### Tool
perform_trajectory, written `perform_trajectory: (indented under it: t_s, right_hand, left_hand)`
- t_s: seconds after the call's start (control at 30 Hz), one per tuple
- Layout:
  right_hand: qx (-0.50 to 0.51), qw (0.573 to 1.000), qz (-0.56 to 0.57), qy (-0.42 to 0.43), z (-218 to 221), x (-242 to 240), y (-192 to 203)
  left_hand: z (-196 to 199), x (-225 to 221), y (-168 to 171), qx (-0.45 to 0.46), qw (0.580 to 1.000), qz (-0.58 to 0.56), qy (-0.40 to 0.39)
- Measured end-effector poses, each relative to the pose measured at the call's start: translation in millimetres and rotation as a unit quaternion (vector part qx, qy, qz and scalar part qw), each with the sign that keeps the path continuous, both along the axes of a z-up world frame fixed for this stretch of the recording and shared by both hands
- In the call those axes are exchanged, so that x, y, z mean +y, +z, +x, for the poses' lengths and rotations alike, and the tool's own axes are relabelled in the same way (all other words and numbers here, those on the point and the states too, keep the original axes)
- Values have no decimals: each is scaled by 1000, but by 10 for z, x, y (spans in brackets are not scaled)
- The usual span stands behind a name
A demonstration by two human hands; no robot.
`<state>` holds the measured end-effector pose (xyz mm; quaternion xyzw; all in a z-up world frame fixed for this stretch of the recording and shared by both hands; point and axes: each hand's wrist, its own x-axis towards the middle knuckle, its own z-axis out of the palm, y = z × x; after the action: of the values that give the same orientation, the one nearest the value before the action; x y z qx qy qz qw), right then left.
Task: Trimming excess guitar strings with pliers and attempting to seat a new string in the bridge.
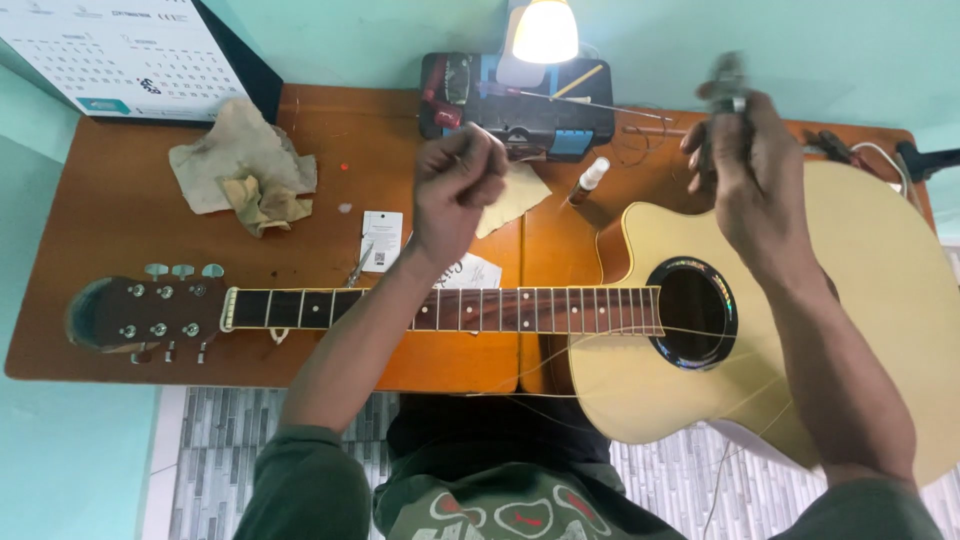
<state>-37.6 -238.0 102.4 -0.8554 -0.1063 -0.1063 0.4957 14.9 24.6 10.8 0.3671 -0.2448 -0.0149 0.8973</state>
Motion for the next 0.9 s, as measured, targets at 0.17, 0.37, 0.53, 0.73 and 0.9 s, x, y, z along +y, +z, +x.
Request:
perform_trajectory:
  t_s: [0.17,0.37,0.53,0.73,0.9]
  right_hand:
    - [-203,969,-133,-49,-74,-1,-107]
    - [91,913,-361,167,217,259,-653]
    - [120,861,-393,299,700,480,-1424]
    - [270,829,-470,134,810,900,-1750]
    - [86,905,-375,181,1141,815,-2623]
  left_hand:
    - [34,210,19,-31,998,-19,46]
    - [-269,441,83,4,994,-102,44]
    - [-369,759,-178,103,948,-300,33]
    - [-545,994,148,22,957,-203,206]
    - [-713,1048,542,-4,965,-199,172]
